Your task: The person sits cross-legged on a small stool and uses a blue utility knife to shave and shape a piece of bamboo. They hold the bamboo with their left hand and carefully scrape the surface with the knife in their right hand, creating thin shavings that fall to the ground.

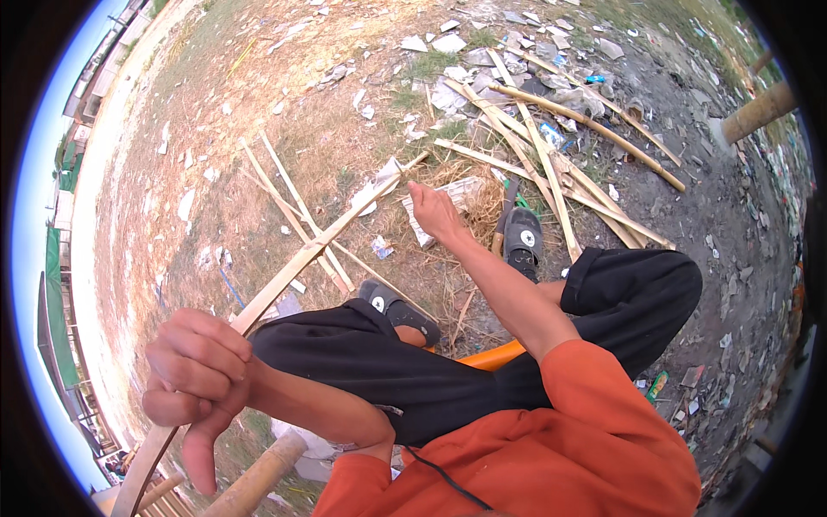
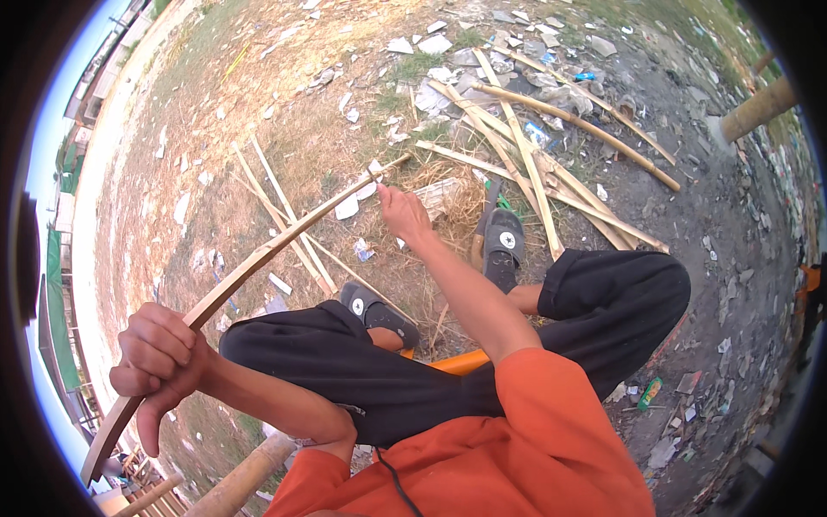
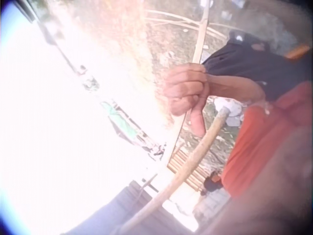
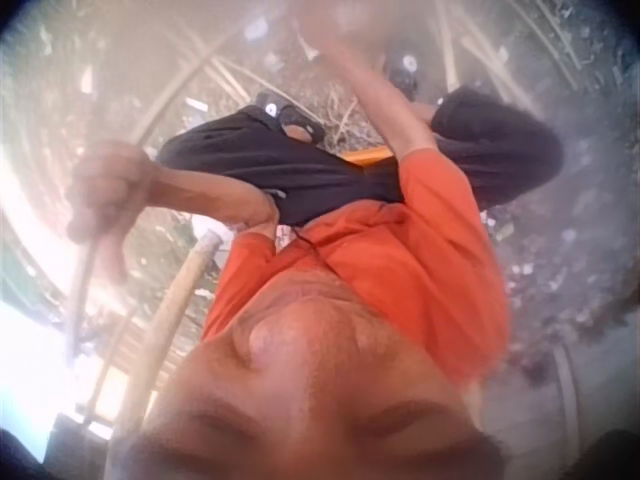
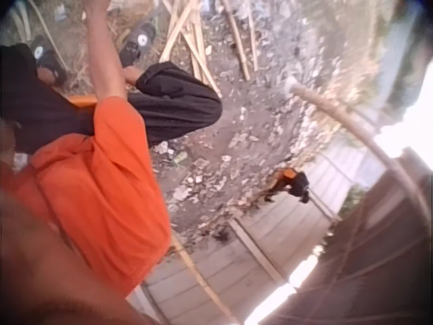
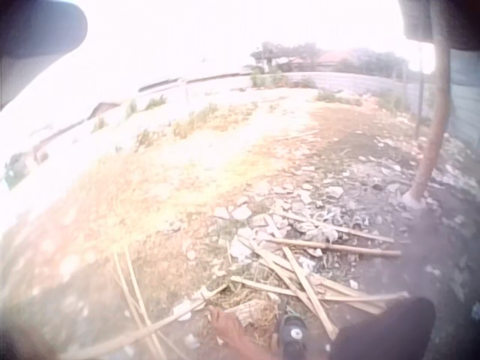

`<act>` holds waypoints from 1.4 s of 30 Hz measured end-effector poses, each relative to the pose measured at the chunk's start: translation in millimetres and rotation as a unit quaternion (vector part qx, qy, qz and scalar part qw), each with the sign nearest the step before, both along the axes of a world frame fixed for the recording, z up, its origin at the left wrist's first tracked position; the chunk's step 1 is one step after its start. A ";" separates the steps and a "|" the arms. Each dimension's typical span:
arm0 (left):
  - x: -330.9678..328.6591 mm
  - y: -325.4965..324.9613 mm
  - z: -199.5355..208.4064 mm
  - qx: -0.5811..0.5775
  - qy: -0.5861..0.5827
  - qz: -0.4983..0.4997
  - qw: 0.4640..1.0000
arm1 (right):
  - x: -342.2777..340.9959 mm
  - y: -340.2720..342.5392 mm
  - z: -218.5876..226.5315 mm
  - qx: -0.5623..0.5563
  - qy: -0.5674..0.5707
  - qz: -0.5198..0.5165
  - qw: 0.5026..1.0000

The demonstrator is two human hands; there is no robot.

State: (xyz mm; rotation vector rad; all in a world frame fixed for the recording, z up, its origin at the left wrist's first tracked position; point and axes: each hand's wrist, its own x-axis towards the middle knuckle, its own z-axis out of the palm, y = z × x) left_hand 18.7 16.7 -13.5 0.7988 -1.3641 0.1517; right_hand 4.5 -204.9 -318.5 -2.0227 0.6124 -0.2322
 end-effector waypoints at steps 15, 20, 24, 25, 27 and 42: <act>1.1 -1.7 -6.7 -0.020 0.057 0.033 0.998 | 8.6 -92.4 -9.2 -0.560 -0.024 0.061 0.826; 2.9 -1.3 -8.3 -0.027 0.044 0.022 0.998 | -7.0 -91.6 67.3 -0.331 0.060 -0.075 0.939; 0.6 -11.1 -0.2 -0.008 0.005 -0.002 1.000 | -46.7 -10.3 137.8 0.075 -0.056 0.051 0.994; -0.8 -10.6 -1.1 -0.008 0.008 0.008 1.000 | -58.1 14.6 161.2 0.151 -0.042 0.086 0.984; -3.2 -12.3 -2.2 -0.012 0.014 0.019 1.000 | -73.2 51.0 189.4 0.191 -0.053 0.109 0.974; -10.8 -17.5 -0.8 -0.024 -0.005 0.016 1.000 | -87.4 72.6 158.8 -0.048 -0.027 0.021 0.998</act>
